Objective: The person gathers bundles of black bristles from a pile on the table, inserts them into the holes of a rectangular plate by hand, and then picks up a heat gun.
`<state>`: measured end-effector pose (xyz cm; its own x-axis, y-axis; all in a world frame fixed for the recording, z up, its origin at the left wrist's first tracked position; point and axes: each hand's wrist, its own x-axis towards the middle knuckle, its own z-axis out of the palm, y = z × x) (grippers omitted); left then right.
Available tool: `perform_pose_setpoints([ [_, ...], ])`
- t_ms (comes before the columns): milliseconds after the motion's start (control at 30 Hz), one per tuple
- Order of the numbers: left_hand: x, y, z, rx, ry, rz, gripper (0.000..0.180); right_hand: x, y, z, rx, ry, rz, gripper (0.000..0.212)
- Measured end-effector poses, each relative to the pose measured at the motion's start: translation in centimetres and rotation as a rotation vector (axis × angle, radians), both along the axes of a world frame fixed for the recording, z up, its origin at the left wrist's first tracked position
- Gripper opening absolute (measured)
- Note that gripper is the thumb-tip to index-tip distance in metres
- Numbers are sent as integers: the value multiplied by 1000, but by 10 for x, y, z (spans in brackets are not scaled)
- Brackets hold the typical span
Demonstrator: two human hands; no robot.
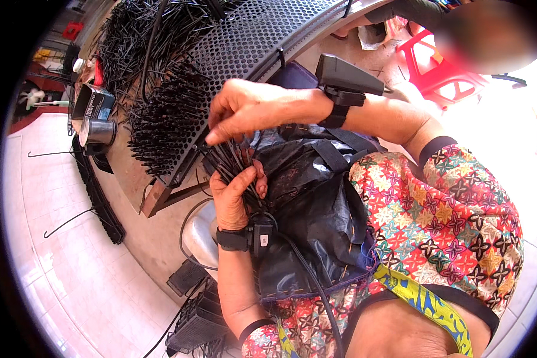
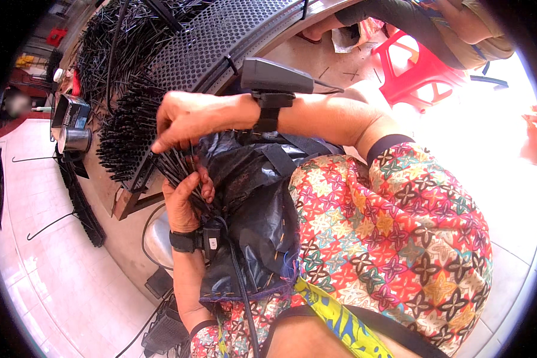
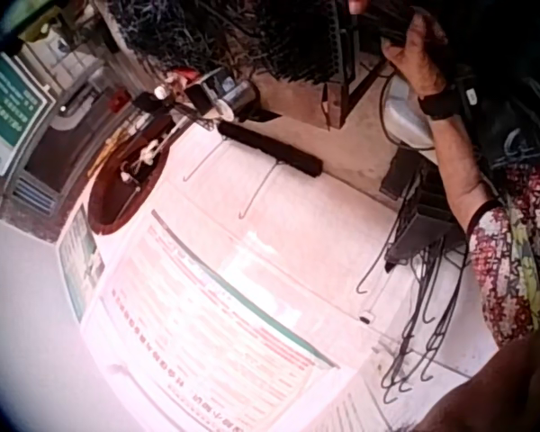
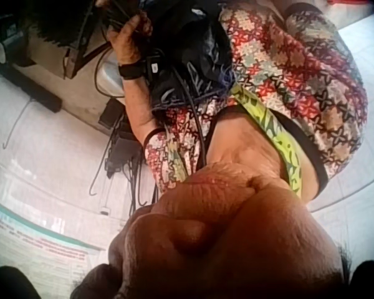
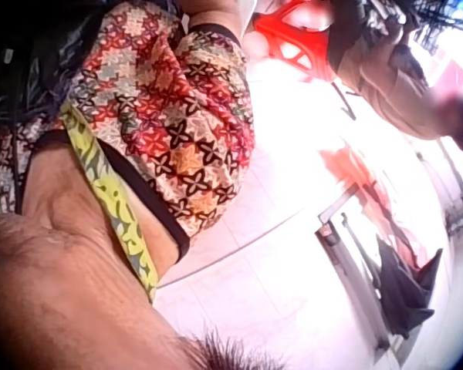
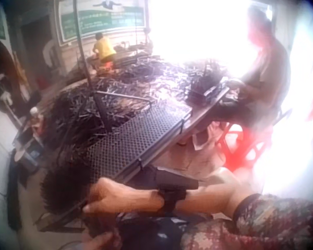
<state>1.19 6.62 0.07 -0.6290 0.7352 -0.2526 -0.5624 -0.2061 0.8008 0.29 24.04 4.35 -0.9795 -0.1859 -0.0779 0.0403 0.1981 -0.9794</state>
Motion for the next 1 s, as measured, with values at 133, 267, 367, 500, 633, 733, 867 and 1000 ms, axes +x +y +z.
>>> perform_pose_setpoints([
  [133,-1,1,2,94,-42,-28,27,7,-3,-11,-104,-4,45,21],
  [267,2,6,4,30,-33,36,21,8,1,-22,5,138,-125,19],
  [367,2,7,6,-19,-18,45,17,10,6,-18,-122,63,-264,18],
  [500,-1,5,4,-15,18,3,14,13,1,-17,-238,45,-313,20],
  [633,-1,4,4,-26,-8,-7,16,14,1,-21,-335,46,-234,19],
  [733,-1,6,5,-15,-16,-37,18,19,5,-18,-313,91,-200,18],
  [867,-2,5,5,-12,-16,-54,19,16,7,-18,-270,156,-248,17],
  [1000,-4,2,0,-24,-34,-32,20,3,20,-7,-244,194,-387,13],
])
